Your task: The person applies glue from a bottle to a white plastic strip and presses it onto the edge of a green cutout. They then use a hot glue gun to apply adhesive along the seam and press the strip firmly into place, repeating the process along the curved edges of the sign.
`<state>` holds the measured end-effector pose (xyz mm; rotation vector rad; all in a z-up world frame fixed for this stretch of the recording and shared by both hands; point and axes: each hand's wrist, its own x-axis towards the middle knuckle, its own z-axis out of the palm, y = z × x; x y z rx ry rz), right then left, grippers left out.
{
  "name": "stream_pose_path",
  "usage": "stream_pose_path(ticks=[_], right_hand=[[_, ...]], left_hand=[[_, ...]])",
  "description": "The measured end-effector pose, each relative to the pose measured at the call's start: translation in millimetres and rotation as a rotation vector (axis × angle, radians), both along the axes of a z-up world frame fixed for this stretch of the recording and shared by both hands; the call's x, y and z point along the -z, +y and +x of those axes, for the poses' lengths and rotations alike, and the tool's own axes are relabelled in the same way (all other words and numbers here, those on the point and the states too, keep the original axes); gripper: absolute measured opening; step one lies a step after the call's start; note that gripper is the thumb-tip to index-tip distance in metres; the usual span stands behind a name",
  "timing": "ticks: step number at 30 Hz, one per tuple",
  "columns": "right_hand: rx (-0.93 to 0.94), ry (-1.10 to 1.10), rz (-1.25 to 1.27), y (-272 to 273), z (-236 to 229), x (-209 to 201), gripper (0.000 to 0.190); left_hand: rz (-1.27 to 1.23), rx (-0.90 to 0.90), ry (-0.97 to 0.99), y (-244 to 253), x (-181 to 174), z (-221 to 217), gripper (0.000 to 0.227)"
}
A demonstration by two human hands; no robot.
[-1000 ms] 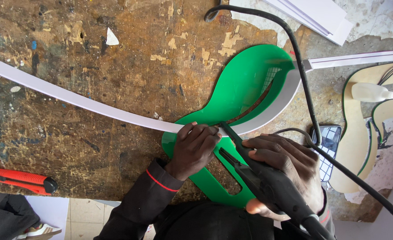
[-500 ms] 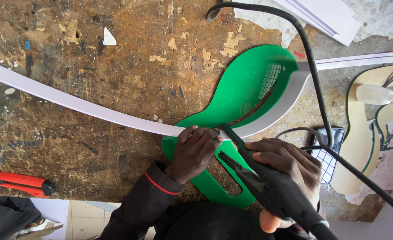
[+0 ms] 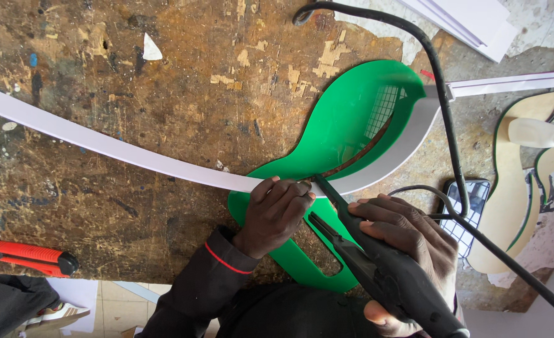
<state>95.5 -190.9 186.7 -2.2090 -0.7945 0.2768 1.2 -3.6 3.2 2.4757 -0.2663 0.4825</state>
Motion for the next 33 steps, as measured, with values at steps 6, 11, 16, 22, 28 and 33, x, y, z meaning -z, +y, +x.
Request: stream_pose_path(ticks=[6,11,16,22,28,33], right_hand=[[-0.048,0.044,0.046,-9.1,0.0,4.5,0.08],[-0.072,-0.003,0.058,-9.7,-2.0,10.0,0.081],[-0.083,-0.033,0.055,-7.1,-0.6,10.9,0.081],[-0.076,-0.046,0.074,-3.8,-2.1,13.3,0.082],[-0.078,-0.05,0.084,-2.4,-4.0,15.0,0.082],[-0.077,-0.048,0.094,-4.0,-5.6,16.7,0.083]], left_hand=[[0.012,-0.011,-0.001,-2.5,5.8,-2.0,0.013],[-0.017,-0.011,0.004,-5.3,11.4,-3.8,0.01],[-0.022,-0.021,0.001,-6.3,12.3,-3.9,0.01],[-0.043,-0.027,0.014,-7.6,9.1,-2.7,0.009],[-0.059,-0.042,0.027,-5.1,-7.1,4.7,0.017],[-0.089,-0.009,0.054,-9.3,4.9,-0.6,0.027]])
